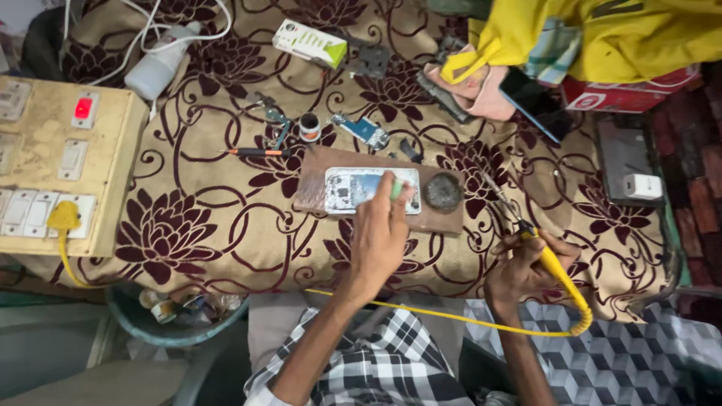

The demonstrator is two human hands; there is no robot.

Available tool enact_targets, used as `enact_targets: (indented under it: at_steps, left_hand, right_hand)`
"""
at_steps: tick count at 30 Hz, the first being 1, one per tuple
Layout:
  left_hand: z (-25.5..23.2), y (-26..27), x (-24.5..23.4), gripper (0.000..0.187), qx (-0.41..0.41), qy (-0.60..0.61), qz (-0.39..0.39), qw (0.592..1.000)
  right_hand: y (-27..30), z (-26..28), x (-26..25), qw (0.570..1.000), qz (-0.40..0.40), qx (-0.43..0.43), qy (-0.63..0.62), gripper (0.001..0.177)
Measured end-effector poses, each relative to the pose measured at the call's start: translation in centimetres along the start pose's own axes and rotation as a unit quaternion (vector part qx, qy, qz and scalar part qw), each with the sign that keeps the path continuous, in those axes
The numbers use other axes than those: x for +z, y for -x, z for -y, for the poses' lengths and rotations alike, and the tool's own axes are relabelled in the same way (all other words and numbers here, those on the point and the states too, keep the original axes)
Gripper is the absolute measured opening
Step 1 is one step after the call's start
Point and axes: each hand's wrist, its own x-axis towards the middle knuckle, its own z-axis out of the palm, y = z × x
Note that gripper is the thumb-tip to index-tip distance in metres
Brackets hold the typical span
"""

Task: The person uses a soldering iron and flux to work on a disassembled smartphone motherboard. They repeatedly apply flux and solder to various points on the circuit board while seated at a cluttered workbench.

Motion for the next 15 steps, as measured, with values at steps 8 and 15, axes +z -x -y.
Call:
enact_targets:
  at_steps: [8,15]
  left_hand:
    - [-2.2,-0.5,3.6,0.08,0.02,-0.282,0.005,0.959]
    - [-1.1,-2.1,4.3,0.081,-0.036,-0.336,0.119,0.934]
  right_hand:
    - [-0.6,0.6,-0.9,0.999,-0.004,0.0,0.034,0.037]
    - [-0.6,-0.9,-2.2,1.0,0.021,-0.002,0.007,0.041]
